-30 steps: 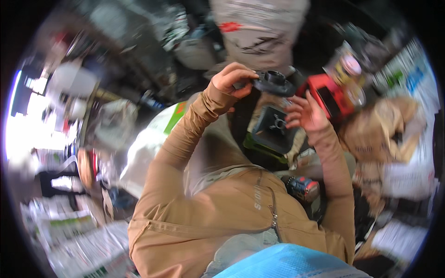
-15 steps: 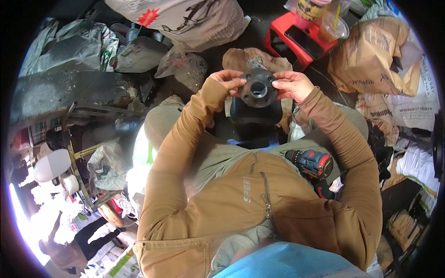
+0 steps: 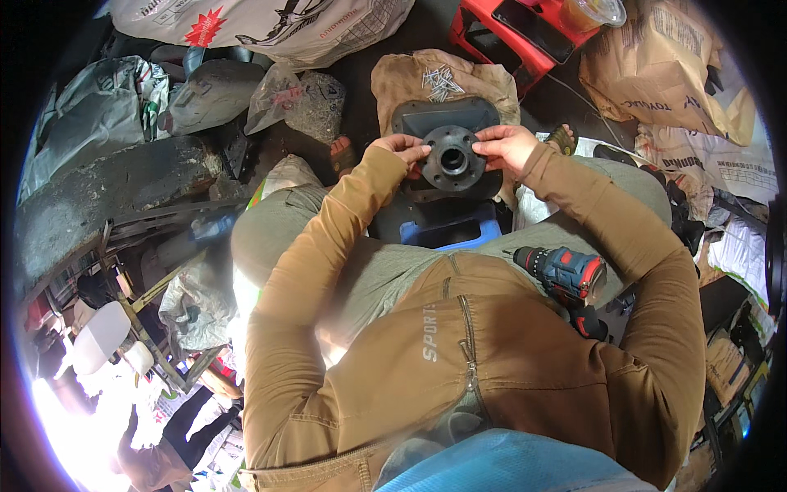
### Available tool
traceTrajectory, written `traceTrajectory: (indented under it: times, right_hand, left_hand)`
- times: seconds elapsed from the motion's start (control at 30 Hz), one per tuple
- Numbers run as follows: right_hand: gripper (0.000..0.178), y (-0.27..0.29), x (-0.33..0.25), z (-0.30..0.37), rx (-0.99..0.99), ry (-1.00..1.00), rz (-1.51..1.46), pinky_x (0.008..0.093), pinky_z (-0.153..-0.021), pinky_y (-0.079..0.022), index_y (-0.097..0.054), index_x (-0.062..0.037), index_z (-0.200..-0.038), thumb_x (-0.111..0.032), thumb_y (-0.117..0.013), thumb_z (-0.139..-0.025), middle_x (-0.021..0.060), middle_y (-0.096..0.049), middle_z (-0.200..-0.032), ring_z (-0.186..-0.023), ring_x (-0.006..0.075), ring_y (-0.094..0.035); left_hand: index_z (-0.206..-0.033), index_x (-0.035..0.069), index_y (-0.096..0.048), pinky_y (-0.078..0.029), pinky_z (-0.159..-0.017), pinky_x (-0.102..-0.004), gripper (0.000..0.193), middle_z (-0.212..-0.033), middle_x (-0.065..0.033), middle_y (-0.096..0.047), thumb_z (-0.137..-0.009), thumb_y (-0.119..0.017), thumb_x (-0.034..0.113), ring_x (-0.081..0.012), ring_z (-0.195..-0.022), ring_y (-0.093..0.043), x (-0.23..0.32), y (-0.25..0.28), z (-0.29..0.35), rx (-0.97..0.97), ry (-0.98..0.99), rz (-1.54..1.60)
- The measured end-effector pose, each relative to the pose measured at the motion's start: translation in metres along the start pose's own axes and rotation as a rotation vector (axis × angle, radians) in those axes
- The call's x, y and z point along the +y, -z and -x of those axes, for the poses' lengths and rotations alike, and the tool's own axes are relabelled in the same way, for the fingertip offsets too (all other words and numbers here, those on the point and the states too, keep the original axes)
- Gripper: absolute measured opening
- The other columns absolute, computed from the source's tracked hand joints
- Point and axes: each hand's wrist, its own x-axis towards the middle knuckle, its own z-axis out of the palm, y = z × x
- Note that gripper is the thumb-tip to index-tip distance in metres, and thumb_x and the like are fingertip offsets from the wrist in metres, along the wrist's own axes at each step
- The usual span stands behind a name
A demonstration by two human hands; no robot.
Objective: The person sits on the floor and uses a cordless drill to fasten screws into a black metal part. They repeatedly pick up screws, align the part, and drive the screws with the drill, occasionally flipping the part to work on different sides.
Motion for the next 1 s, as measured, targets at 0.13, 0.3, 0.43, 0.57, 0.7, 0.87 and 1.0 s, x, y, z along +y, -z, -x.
traceTrajectory:
  times: [0.13, 0.3, 0.43, 0.57, 0.7, 0.87, 1.0]
  right_hand:
    - [0.029, -0.002, -0.002, -0.012, 0.061, -0.02, 0.028, 0.0301, -0.069, -0.056, -0.057, 0.0001, -0.108, -0.01, -0.069, -0.083, 0.0064, -0.063, -0.091, -0.079, 0.0156, -0.064]
    - [0.029, 0.0, -0.003, -0.016, 0.055, -0.041, 0.041, 0.0309, -0.069, -0.056, -0.057, 0.0004, -0.109, -0.008, -0.067, -0.084, 0.0065, -0.063, -0.091, -0.078, 0.0159, -0.065]
    - [0.027, 0.001, -0.002, -0.016, 0.06, -0.026, 0.032, 0.0315, -0.069, -0.056, -0.057, -0.0002, -0.107, -0.009, -0.067, -0.084, 0.0069, -0.063, -0.091, -0.078, 0.0163, -0.065]
    - [0.025, 0.001, -0.001, -0.015, 0.051, -0.015, 0.018, 0.0323, -0.07, -0.056, -0.058, -0.0008, -0.106, -0.009, -0.067, -0.084, 0.007, -0.064, -0.089, -0.079, 0.0168, -0.065]
    - [0.026, 0.001, 0.0, -0.014, 0.039, 0.001, -0.021, 0.0331, -0.071, -0.056, -0.058, -0.0005, -0.106, -0.008, -0.067, -0.083, 0.0072, -0.064, -0.09, -0.079, 0.0175, -0.065]
    - [0.029, 0.001, -0.001, -0.015, 0.065, -0.011, -0.008, 0.0339, -0.07, -0.057, -0.057, 0.0, -0.108, -0.008, -0.068, -0.082, 0.0081, -0.064, -0.092, -0.08, 0.0181, -0.066]
    - [0.035, 0.0, -0.001, -0.014, 0.072, -0.012, 0.004, 0.0327, -0.068, -0.057, -0.056, 0.0004, -0.113, -0.009, -0.068, -0.082, 0.0087, -0.064, -0.092, -0.08, 0.0167, -0.065]
  left_hand:
    - [-0.103, 0.001, -0.064, -0.051, -0.062, -0.0239, 0.025, -0.078, 0.0003, -0.062, -0.084, -0.071, 0.015, -0.0077, -0.064, -0.056, 0.0, 0.0, -0.009, 0.023, 0.003, -0.02]
    - [-0.104, 0.0, -0.064, -0.051, -0.066, -0.0234, 0.025, -0.083, -0.0007, -0.064, -0.082, -0.072, 0.012, -0.0074, -0.068, -0.056, -0.003, 0.001, -0.015, 0.0, -0.009, 0.107]
    - [-0.105, 0.001, -0.064, -0.049, -0.066, -0.0209, 0.027, -0.089, -0.0016, -0.066, -0.082, -0.072, 0.01, -0.0067, -0.07, -0.057, -0.003, -0.001, -0.017, 0.007, -0.036, 0.114]
    - [-0.107, 0.001, -0.064, -0.046, -0.064, -0.019, 0.028, -0.089, -0.0009, -0.066, -0.081, -0.073, 0.01, -0.0062, -0.071, -0.057, -0.002, -0.002, -0.015, 0.01, -0.03, 0.117]
    - [-0.107, 0.001, -0.065, -0.046, -0.065, -0.0188, 0.028, -0.088, 0.0001, -0.066, -0.081, -0.073, 0.01, -0.0058, -0.072, -0.056, 0.001, -0.003, -0.014, 0.012, -0.042, 0.085]
    - [-0.107, 0.002, -0.066, -0.046, -0.066, -0.0201, 0.029, -0.088, 0.0007, -0.066, -0.081, -0.074, 0.011, -0.0063, -0.071, -0.055, 0.005, -0.003, -0.012, 0.01, -0.03, 0.08]
    - [-0.11, -0.004, -0.061, -0.05, -0.067, -0.0257, 0.036, -0.093, -0.0076, -0.065, -0.079, -0.074, 0.008, -0.0146, -0.072, -0.061, 0.006, -0.003, -0.013, 0.013, -0.035, 0.111]
